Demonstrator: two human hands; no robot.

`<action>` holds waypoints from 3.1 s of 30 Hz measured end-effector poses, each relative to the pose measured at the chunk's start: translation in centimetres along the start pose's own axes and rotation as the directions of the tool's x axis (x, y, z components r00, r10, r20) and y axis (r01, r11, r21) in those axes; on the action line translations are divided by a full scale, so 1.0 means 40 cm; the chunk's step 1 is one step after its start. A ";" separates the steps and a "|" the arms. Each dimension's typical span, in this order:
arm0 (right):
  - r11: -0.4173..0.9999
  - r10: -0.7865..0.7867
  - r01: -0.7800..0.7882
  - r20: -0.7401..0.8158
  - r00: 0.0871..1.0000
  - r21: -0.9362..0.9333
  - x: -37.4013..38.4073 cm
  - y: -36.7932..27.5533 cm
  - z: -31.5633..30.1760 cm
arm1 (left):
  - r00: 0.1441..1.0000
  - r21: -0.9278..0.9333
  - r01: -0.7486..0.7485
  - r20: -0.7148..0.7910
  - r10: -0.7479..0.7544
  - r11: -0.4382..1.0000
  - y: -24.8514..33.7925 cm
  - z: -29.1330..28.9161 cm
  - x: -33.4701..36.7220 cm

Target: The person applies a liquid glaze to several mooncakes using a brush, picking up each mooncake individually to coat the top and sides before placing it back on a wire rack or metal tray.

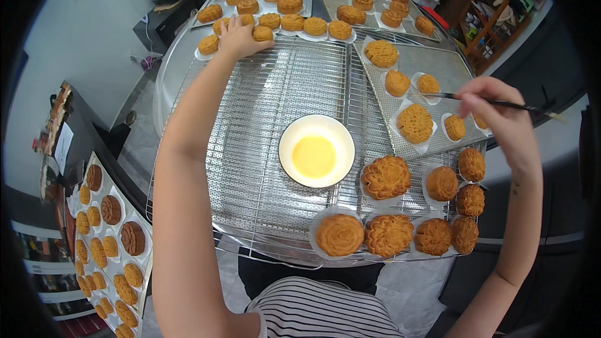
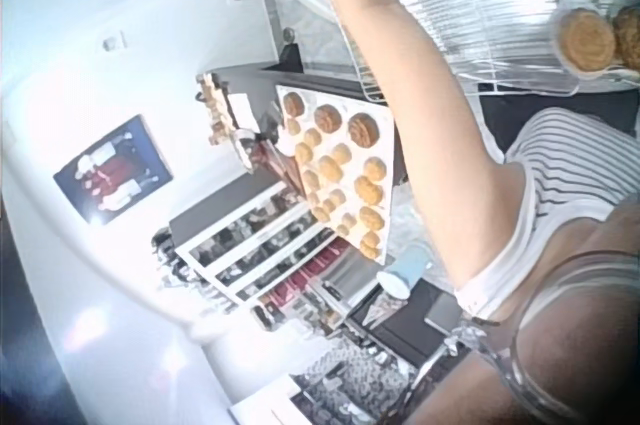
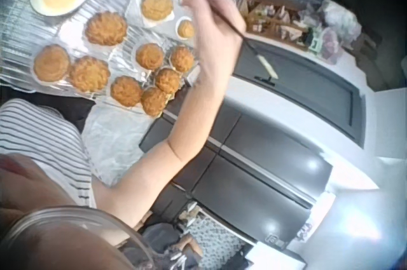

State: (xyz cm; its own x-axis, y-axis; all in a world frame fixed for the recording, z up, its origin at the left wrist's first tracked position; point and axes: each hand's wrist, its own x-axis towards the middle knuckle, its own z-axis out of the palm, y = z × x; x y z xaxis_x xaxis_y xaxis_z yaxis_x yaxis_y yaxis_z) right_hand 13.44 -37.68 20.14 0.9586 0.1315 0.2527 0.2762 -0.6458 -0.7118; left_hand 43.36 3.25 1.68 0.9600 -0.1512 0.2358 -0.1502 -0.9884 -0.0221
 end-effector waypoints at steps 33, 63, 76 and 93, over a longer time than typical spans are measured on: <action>0.981 -0.024 0.102 0.415 0.909 -0.167 0.029 -0.047 0.308 | 0.946 -0.647 -0.236 0.018 0.324 0.725 0.158 -0.296 -0.958; 0.999 -0.022 0.035 -0.426 0.904 0.023 -0.254 -0.122 0.200 | 0.965 -0.710 -0.173 0.017 0.262 0.683 0.161 -0.227 -0.969; 0.914 0.044 0.023 -0.155 0.987 0.404 -0.302 -0.168 0.495 | 0.971 -0.704 -0.194 -0.041 0.234 0.683 0.153 -0.212 -0.976; 0.964 -0.185 0.169 0.061 0.981 0.205 -0.314 -0.151 0.543 | 0.971 -0.686 -0.221 -0.085 0.225 0.693 0.163 -0.212 -0.977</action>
State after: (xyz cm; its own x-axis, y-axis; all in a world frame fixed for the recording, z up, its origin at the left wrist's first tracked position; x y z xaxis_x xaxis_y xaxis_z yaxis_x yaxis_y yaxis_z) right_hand 1.23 -19.10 7.04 0.8932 0.2943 0.3400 0.4430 -0.4457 -0.7779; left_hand 2.84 2.85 0.57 0.8779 -0.3679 0.3065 -0.4782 -0.6420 0.5993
